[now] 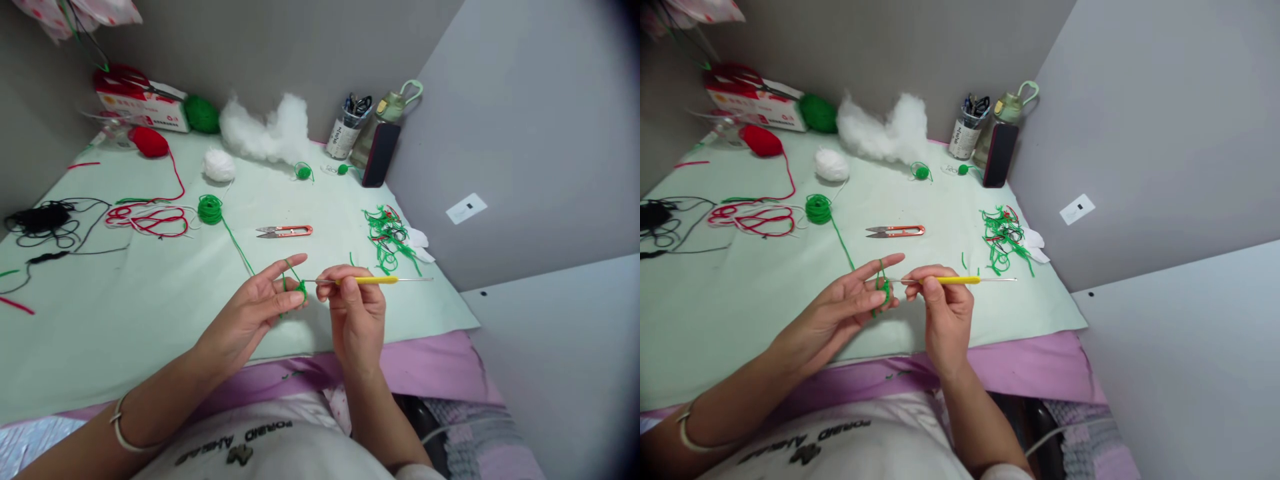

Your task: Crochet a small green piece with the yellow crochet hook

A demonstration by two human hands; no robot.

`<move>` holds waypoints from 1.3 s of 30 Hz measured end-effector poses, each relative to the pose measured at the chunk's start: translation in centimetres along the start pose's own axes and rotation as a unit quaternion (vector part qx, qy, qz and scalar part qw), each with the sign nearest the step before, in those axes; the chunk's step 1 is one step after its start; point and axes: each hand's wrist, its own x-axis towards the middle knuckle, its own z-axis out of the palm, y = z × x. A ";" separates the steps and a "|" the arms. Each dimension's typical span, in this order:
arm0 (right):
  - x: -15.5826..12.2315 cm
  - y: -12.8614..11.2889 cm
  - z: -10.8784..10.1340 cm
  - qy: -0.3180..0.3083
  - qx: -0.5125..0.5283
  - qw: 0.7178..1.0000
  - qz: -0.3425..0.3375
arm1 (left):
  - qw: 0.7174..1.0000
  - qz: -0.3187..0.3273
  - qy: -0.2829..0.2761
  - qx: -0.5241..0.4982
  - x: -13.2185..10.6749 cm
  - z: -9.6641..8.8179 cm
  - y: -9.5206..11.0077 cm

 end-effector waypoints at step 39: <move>-1.0 0.1 -0.3 -0.052 -0.156 0.983 -0.078 | 0.993 0.081 0.047 0.071 0.3 0.5 -0.4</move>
